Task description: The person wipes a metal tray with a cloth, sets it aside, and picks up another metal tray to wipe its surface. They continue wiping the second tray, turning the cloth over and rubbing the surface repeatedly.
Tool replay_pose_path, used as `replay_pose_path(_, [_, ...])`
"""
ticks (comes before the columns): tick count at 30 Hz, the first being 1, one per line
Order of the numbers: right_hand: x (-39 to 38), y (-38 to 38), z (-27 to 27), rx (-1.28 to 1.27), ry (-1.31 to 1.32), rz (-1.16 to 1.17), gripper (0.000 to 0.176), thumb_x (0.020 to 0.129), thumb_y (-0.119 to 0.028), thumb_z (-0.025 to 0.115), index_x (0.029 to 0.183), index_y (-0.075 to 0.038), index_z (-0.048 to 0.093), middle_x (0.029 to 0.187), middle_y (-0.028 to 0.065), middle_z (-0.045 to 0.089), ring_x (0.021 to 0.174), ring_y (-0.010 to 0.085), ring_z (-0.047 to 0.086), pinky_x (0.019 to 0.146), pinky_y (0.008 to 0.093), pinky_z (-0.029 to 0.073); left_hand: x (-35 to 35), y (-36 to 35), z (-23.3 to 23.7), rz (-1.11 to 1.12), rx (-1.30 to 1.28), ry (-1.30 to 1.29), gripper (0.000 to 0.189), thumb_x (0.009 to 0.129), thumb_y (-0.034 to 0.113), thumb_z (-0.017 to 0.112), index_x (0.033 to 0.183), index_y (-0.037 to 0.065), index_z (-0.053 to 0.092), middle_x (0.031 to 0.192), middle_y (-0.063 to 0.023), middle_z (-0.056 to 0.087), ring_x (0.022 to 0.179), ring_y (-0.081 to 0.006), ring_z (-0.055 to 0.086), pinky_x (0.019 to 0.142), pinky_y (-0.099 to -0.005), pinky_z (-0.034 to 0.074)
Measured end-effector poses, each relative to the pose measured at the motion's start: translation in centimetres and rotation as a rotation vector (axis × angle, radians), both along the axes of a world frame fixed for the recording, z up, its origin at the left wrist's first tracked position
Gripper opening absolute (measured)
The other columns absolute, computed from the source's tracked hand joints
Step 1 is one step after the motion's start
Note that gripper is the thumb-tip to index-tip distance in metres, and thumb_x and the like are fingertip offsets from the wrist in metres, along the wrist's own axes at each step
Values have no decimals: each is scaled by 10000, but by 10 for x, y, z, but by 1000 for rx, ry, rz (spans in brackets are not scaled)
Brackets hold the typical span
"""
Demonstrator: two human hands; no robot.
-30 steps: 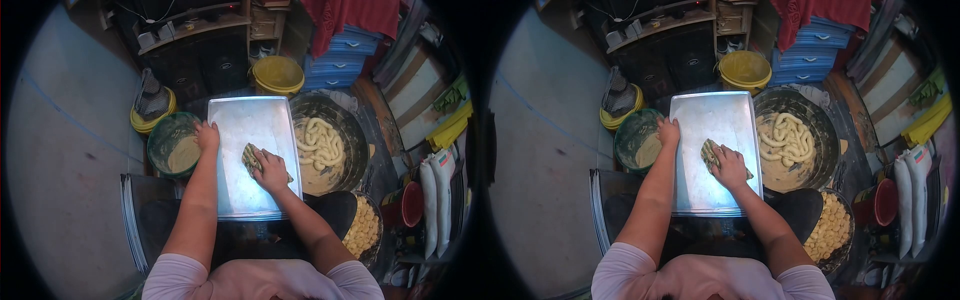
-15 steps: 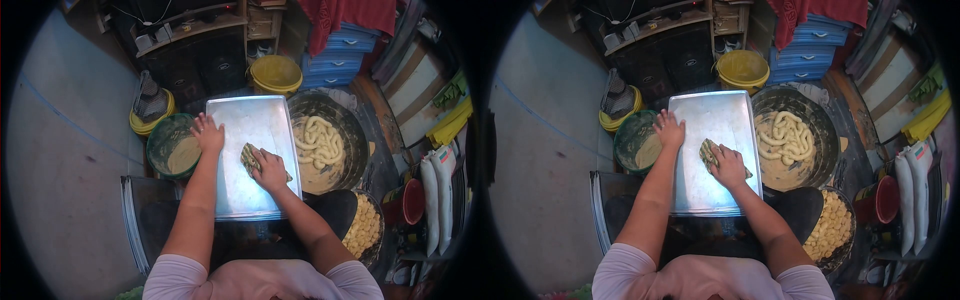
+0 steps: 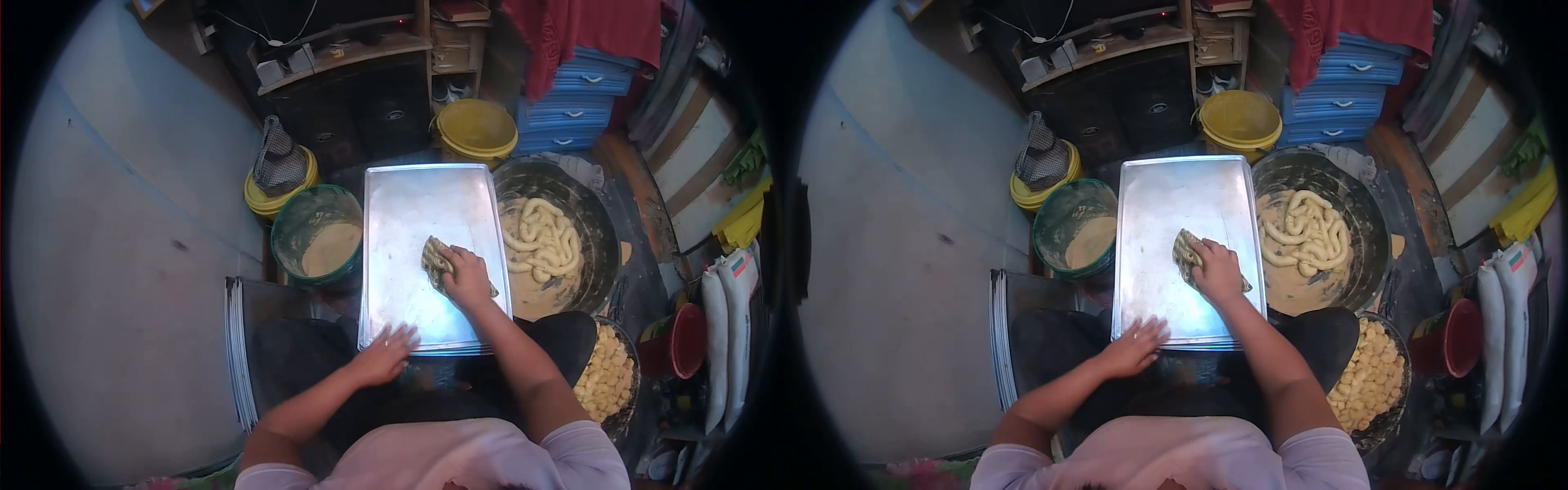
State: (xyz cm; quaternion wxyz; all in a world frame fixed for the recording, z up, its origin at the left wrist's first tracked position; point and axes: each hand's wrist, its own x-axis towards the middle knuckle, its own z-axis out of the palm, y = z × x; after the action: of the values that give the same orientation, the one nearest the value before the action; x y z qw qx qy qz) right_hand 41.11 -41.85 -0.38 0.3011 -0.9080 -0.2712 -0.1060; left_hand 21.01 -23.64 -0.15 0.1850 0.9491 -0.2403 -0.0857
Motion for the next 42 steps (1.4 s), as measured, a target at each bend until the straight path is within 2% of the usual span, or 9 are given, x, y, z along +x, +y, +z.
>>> replay_pose_path(4, [29,-25,9,519,395,131,368,734,-59,547,1097,-20,598,1001,158,617,975,270,597,878,331,451,-44,28,22,472,-370,69,133,748,6,458,750,8,591,818,-139,639,833,-274,638,772,-369,494])
replay_pose_path(8, [54,-34,50,646,277,-23,369,757,-75,572,1115,15,584,1079,198,590,1019,305,566,916,340,426,-53,61,28,798,-538,48,142,764,87,472,706,17,581,705,-170,604,694,-338,614,625,-373,466])
replay_pose_path(14, [49,-21,30,-549,163,321,796,705,-626,616,1394,-288,402,1493,202,222,1357,392,244,1073,584,179,-26,95,9,802,-333,15,317,861,209,428,667,-8,551,635,-159,569,626,-265,593,629,-378,456])
replay_pose_path(20, [75,19,-1,-224,-75,-102,533,835,-338,564,1296,-82,493,1354,252,408,1230,400,413,1046,500,296,10,110,-15,1003,-1048,520,401,963,371,427,764,47,552,594,-35,499,568,-146,514,594,-300,458])
replay_pose_path(24, [-39,60,3,-86,326,305,355,873,-139,449,1171,48,499,1173,255,528,1070,375,533,935,435,408,24,102,-14,925,-1285,372,121,930,115,471,937,8,525,801,-57,549,629,-128,518,598,-275,462])
replay_pose_path(27, [-138,45,16,-288,280,1282,519,810,-89,537,1324,-129,476,1385,173,413,1266,314,422,1085,391,301,31,100,-13,1006,-1288,189,124,891,81,456,934,7,546,777,-64,569,645,-128,537,592,-267,454])
replay_pose_path(33, [-65,18,69,264,516,643,426,855,-98,571,1277,-105,515,1358,145,455,1232,302,466,1019,361,380,23,100,-23,1010,-700,244,177,873,116,449,829,9,582,654,-99,571,616,-164,564,611,-299,461])
replay_pose_path(38, [39,7,33,-150,163,14,466,845,-294,606,1241,-52,562,1430,223,341,1333,353,313,1103,394,233,21,96,-38,882,-467,90,262,939,239,456,872,9,563,696,-122,588,582,-188,564,573,-348,461])
replay_pose_path(42, [5,45,-9,-190,247,198,481,860,-247,542,1293,-46,490,1421,205,358,1321,327,338,1112,412,226,26,81,-26,969,-802,366,266,963,255,452,883,24,554,659,-80,548,565,-148,535,525,-315,439])
